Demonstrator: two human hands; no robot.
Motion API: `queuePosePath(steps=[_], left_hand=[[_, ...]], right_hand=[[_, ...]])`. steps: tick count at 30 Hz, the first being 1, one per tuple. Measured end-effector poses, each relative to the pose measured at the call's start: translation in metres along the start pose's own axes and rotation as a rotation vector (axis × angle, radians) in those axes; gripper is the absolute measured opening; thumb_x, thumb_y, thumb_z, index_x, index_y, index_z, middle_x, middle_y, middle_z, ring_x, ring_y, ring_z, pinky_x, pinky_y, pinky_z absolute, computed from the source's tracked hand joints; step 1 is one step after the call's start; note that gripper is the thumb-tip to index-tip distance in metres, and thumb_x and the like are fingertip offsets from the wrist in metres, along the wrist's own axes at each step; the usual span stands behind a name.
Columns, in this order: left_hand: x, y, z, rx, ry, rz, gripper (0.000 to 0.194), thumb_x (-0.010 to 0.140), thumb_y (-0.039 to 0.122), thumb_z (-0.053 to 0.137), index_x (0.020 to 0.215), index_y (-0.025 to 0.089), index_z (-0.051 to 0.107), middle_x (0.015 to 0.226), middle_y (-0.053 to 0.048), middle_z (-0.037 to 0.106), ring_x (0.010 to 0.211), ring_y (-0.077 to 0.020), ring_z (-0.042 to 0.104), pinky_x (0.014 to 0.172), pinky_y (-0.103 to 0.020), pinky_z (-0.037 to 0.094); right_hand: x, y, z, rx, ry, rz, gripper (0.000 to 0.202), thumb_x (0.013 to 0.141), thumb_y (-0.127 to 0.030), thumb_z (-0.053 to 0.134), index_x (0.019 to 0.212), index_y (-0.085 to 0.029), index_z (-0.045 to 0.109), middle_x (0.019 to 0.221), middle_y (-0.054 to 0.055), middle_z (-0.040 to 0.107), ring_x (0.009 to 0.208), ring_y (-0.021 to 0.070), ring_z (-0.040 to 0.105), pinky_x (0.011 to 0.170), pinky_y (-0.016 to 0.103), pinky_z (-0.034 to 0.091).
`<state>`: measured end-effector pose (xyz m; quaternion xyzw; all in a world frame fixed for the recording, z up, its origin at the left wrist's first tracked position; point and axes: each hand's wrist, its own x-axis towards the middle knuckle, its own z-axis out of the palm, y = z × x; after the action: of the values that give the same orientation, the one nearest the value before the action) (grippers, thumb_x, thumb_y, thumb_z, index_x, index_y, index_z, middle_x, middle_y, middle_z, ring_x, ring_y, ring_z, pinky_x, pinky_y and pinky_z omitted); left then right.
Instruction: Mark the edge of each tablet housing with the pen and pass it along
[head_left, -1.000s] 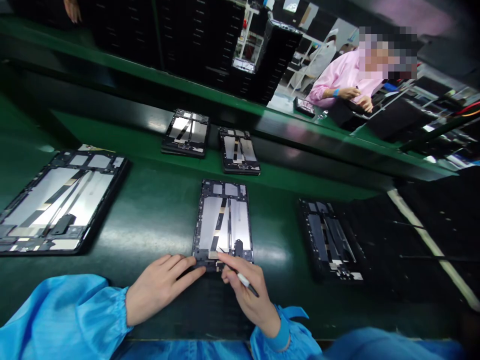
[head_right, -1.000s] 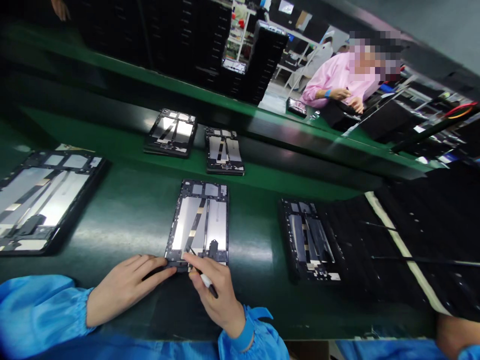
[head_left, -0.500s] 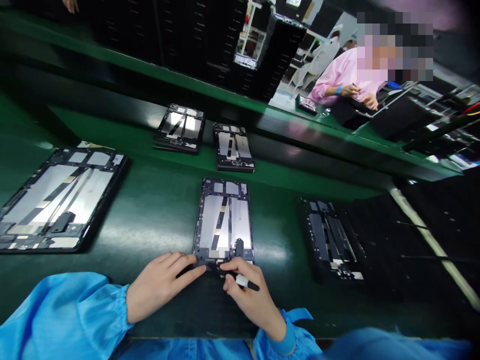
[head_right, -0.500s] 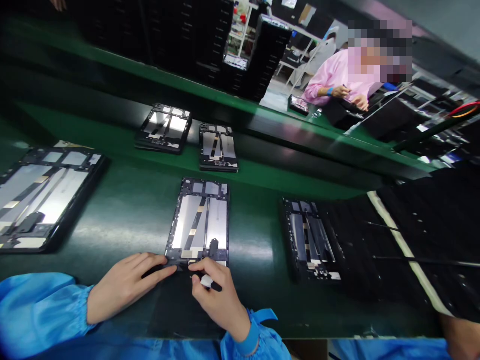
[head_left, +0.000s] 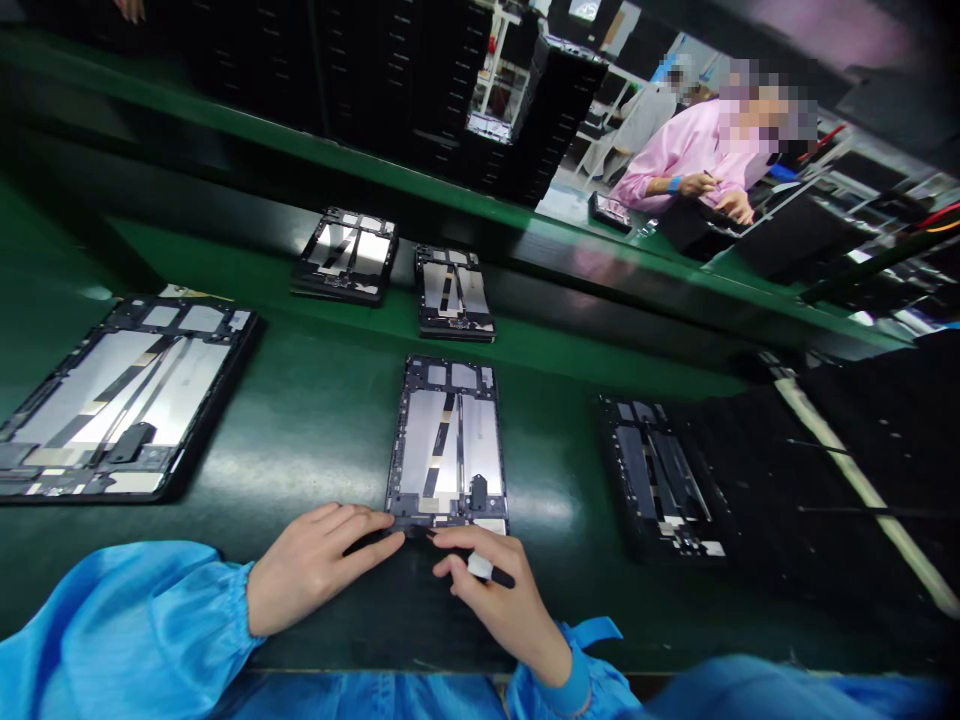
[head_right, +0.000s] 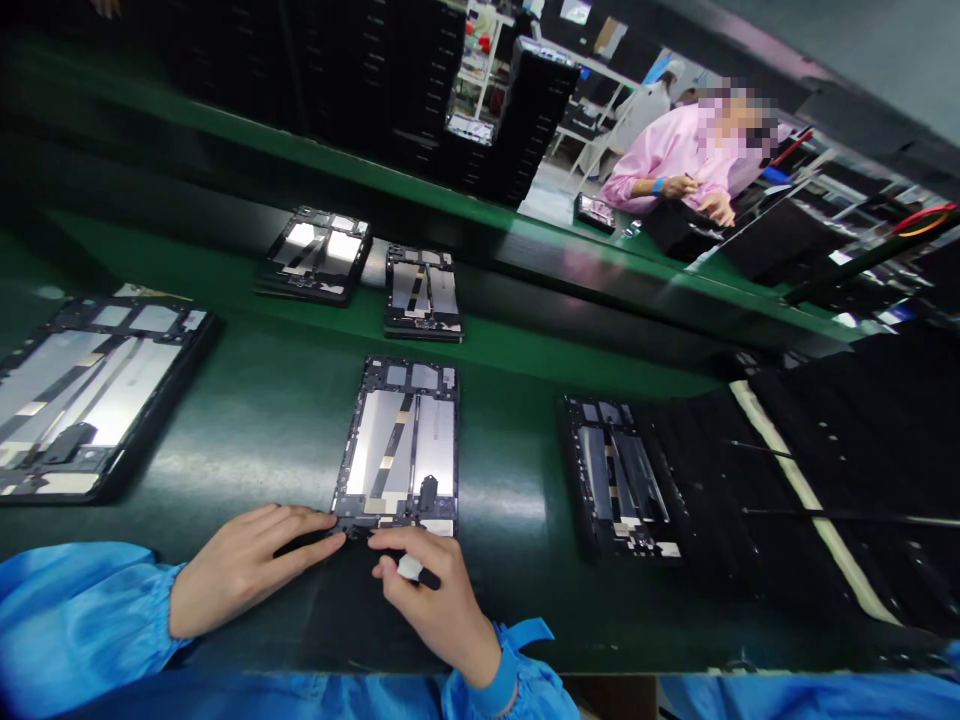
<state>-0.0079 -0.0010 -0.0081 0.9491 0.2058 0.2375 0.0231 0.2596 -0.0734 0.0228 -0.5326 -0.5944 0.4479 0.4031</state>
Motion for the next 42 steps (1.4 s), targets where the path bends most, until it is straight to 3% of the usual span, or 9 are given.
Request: queuePosePath(steps=[4,10,13,16,22,29,33,38,42], left_hand=[[-0.001,0.000,0.007,-0.024,0.060,-0.012,0.038,0.111,0.013,0.033,0.131,0.021,0.064,0.118,-0.009,0.069,0.097,-0.0196,0.064,0.082,-0.031,0.052],[0.008,0.000,0.001,-0.043,0.069,-0.005,0.036,0.112,0.014,0.034,0.128,0.020,0.065,0.116,-0.009,0.069,0.096,-0.0203,0.063,0.081,-0.032,0.050],[0.007,0.006,-0.011,-0.027,-0.005,-0.033,0.035,0.112,0.014,0.035,0.130,0.019,0.064,0.121,-0.008,0.069,0.103,-0.0215,0.063,0.086,-0.032,0.049],[-0.002,0.017,-0.021,-0.082,-0.070,-0.052,0.037,0.111,0.010,0.035,0.134,0.019,0.063,0.127,-0.008,0.070,0.111,-0.0219,0.061,0.090,-0.033,0.046],[-0.016,0.030,-0.020,-0.156,-0.127,0.055,0.038,0.109,0.008,0.039,0.122,0.026,0.070,0.131,-0.003,0.071,0.114,-0.0220,0.061,0.092,-0.035,0.043],[-0.021,0.029,-0.013,-0.153,-0.157,0.049,0.037,0.107,0.008,0.044,0.128,0.028,0.069,0.135,-0.005,0.068,0.117,-0.0227,0.060,0.092,-0.036,0.044],[-0.021,0.029,-0.013,-0.147,-0.161,0.046,0.036,0.105,0.008,0.049,0.126,0.028,0.069,0.132,-0.004,0.069,0.115,-0.0223,0.062,0.090,-0.036,0.046],[-0.020,0.030,-0.013,-0.158,-0.152,0.038,0.033,0.104,0.010,0.052,0.126,0.029,0.070,0.132,-0.004,0.070,0.113,-0.0222,0.062,0.089,-0.036,0.047],[-0.019,0.033,-0.016,-0.181,-0.127,0.022,0.036,0.106,0.009,0.046,0.123,0.029,0.070,0.131,-0.004,0.070,0.114,-0.0231,0.061,0.089,-0.036,0.046]], right_hand=[[0.003,-0.006,0.003,-0.067,-0.037,-0.106,0.020,0.097,-0.020,0.062,0.109,-0.023,0.078,0.105,0.007,0.082,0.090,0.0215,0.079,0.092,0.037,0.062],[0.007,-0.012,0.003,-0.079,-0.102,-0.096,0.016,0.097,-0.022,0.061,0.105,-0.023,0.075,0.104,0.006,0.079,0.100,0.0228,0.076,0.090,0.034,0.060],[0.003,-0.007,0.007,0.035,-0.075,0.058,0.013,0.096,-0.030,0.066,0.103,-0.023,0.073,0.095,0.004,0.075,0.074,0.0173,0.074,0.064,0.026,0.060],[-0.004,0.001,0.014,0.216,-0.018,0.273,0.021,0.092,-0.040,0.071,0.101,-0.021,0.071,0.079,0.001,0.071,0.047,0.0100,0.060,0.041,0.019,0.047],[-0.010,0.011,0.029,0.349,-0.120,0.453,0.038,0.090,-0.055,0.068,0.097,-0.018,0.066,0.052,-0.009,0.054,0.036,0.0068,0.041,0.037,0.017,0.035],[0.002,-0.002,0.023,-0.078,-0.102,0.265,0.011,0.090,-0.032,0.071,0.087,-0.022,0.068,0.067,-0.002,0.066,0.058,0.0154,0.064,0.053,0.024,0.047],[0.008,-0.007,0.026,-0.196,-0.119,0.185,0.010,0.090,-0.029,0.072,0.083,-0.022,0.069,0.073,-0.001,0.070,0.067,0.0181,0.068,0.064,0.028,0.049],[0.004,0.002,0.035,-0.164,-0.102,0.183,0.018,0.093,-0.034,0.069,0.081,-0.021,0.070,0.073,0.001,0.070,0.067,0.0184,0.067,0.065,0.029,0.048],[0.001,0.005,0.021,0.130,0.020,0.224,0.033,0.093,-0.052,0.068,0.079,-0.022,0.063,0.071,0.000,0.067,0.058,0.0160,0.065,0.056,0.027,0.053]])
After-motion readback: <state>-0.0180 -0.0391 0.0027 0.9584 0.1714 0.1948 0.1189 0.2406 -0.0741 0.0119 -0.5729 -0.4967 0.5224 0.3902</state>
